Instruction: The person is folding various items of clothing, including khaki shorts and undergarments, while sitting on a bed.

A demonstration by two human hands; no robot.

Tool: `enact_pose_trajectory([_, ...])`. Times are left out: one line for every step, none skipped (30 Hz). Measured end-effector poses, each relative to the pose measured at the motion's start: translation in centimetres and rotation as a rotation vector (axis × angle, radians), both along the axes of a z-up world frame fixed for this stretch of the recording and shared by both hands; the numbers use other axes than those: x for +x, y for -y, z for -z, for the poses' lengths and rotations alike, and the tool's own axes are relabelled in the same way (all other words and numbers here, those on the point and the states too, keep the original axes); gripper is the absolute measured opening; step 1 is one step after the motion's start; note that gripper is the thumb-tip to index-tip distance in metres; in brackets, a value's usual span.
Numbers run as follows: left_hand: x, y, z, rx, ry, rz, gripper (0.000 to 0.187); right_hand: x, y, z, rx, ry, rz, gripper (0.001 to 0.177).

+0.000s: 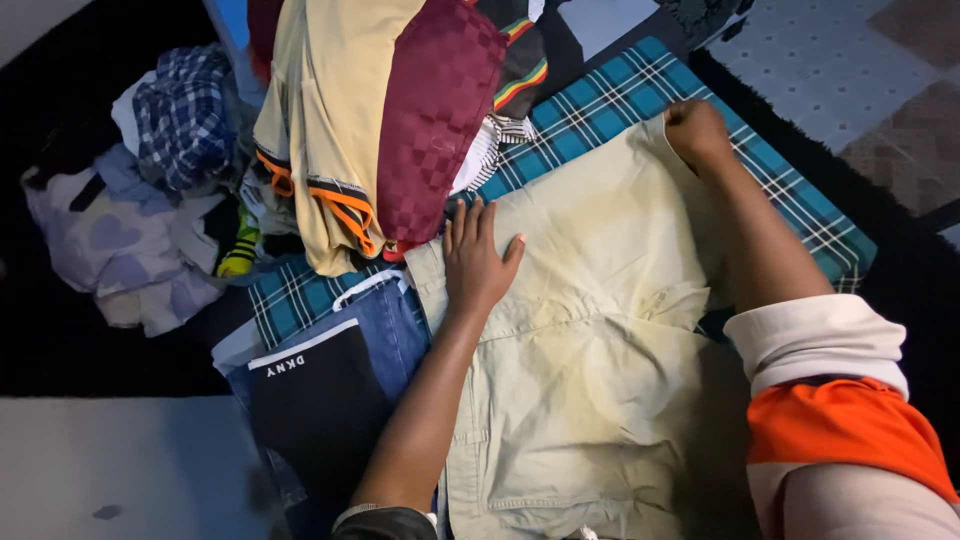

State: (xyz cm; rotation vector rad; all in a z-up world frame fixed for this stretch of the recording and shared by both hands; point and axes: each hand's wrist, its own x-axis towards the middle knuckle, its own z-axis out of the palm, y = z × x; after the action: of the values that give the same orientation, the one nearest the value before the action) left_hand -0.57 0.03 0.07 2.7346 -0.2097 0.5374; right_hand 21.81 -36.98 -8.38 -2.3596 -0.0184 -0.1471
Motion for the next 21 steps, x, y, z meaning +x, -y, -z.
enact_pose_trajectory([-0.1,-0.1,0.0,0.001,0.0,-0.001,0.066,-0.5,-0.4,-1.1,0.001,0.0,-0.001,0.017])
enact_pose_trajectory([0.1,0.0,0.0,0.013,-0.003,-0.03,0.065,-0.9,-0.5,-2.4,0.035,-0.063,-0.004,0.018])
enact_pose_trajectory([0.3,0.2,-0.1,0.025,-0.007,-0.059,0.063,-1.3,-0.6,-3.7,0.069,-0.125,-0.006,0.02])
enact_pose_trajectory([0.3,0.2,0.0,0.023,-0.008,-0.059,0.063,-1.3,-0.5,-3.3,0.067,-0.126,-0.005,0.02])
enact_pose_trajectory([0.2,0.2,0.1,0.033,-0.029,-0.091,0.063,-1.2,-0.5,-2.9,0.128,-0.104,0.071,0.014])
enact_pose_trajectory([0.3,0.1,0.2,0.042,-0.049,-0.126,0.062,-1.1,-0.6,-2.5,0.189,-0.08,0.143,0.012])
enact_pose_trajectory([0.2,0.2,0.2,0.042,-0.048,-0.129,0.062,-1.2,-0.6,-2.9,0.189,-0.079,0.141,0.012])
enact_pose_trajectory([0.1,0.1,0.2,0.037,-0.056,-0.132,0.06,-1.5,-0.7,-3.1,0.205,-0.007,0.219,0.014])
enact_pose_trajectory([0.1,0.1,0.2,0.032,-0.065,-0.135,0.057,-1.7,-0.9,-3.3,0.221,0.065,0.298,0.017])
enact_pose_trajectory([0.1,0.1,-0.1,0.032,-0.064,-0.136,0.057,-3.3,-2.1,-5.1,0.221,0.066,0.296,0.017])
enact_pose_trajectory([0.1,0.2,-0.3,0.049,-0.057,-0.116,0.055,-4.9,-3.3,-6.8,0.107,0.185,0.217,0.021])
enact_pose_trajectory([-0.1,0.3,-0.4,0.067,-0.053,-0.093,0.054,-6.8,-4.3,-8.4,-0.009,0.298,0.14,0.024])
enact_pose_trajectory([-0.1,0.2,-0.4,0.066,-0.056,-0.091,0.054,-8.7,-6.2,-9.0,-0.01,0.295,0.142,0.024])
enact_pose_trajectory([-0.2,0.2,-0.5,0.065,-0.026,-0.009,0.051,-10.5,-7.9,-9.6,-0.122,0.332,-0.065,0.043])
enact_pose_trajectory([-0.2,0.3,-0.6,0.064,0.005,0.074,0.049,-12.3,-9.7,-10.2,-0.233,0.364,-0.273,0.063])
enact_pose_trajectory([-0.1,0.4,-0.6,0.061,0.004,0.081,0.049,-14.2,-10.7,-10.4,-0.237,0.361,-0.267,0.063])
enact_pose_trajectory([-0.1,0.5,-0.5,0.072,-0.031,0.105,0.048,-16.2,-11.7,-10.6,-0.204,0.317,-0.447,0.067])
enact_pose_trajectory([0.0,0.3,-0.5,0.089,-0.063,0.127,0.048,-18.0,-13.0,-10.8,-0.164,0.273,-0.628,0.073])
enact_pose_trajectory([0.1,0.3,-0.2,0.09,-0.064,0.131,0.048,-18.1,-12.9,-10.1,-0.163,0.273,-0.624,0.073])
enact_pose_trajectory([0.1,0.2,0.0,0.088,-0.066,0.116,0.049,-18.3,-12.9,-9.3,-0.336,0.252,-0.642,0.082])
enact_pose_trajectory([0.0,0.0,0.3,0.085,-0.068,0.101,0.05,-18.6,-13.0,-8.5,-0.508,0.229,-0.657,0.091])
